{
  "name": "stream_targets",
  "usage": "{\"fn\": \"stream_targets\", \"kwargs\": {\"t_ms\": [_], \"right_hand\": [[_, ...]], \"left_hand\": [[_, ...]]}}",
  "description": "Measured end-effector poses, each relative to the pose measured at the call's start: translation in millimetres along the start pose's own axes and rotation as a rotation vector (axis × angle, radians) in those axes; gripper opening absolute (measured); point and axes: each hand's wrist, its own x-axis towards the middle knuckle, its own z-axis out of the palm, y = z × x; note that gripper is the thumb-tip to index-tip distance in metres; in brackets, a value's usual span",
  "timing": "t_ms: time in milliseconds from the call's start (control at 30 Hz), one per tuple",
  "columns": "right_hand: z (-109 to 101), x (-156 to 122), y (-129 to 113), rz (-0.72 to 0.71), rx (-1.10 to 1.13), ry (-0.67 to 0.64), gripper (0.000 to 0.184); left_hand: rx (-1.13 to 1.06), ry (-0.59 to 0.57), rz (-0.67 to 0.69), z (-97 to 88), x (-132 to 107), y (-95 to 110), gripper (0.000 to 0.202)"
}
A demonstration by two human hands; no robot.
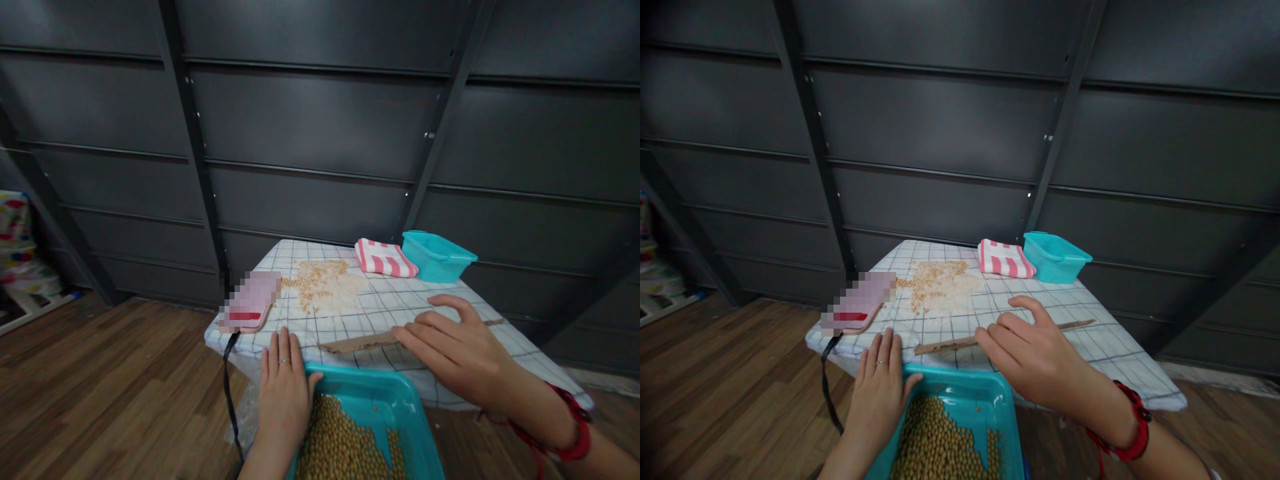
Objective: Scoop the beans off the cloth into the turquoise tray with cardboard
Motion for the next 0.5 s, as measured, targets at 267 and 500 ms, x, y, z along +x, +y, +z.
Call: {"fn": "stream_targets", "kwargs": {"t_ms": [267, 500], "right_hand": [[-12.5, -15.4, -6.2, 0.086, 0.116, -0.073, 0.024], [-24.9, -24.0, -9.5, 0.148, 0.172, -0.100, 0.028]], "left_hand": [[-0.012, 0.043, 0.011, 3.5, -1.7, -0.6, 0.058], [-0.007, 0.015, 0.011, -2.2, -0.3, -0.6, 0.051]]}}
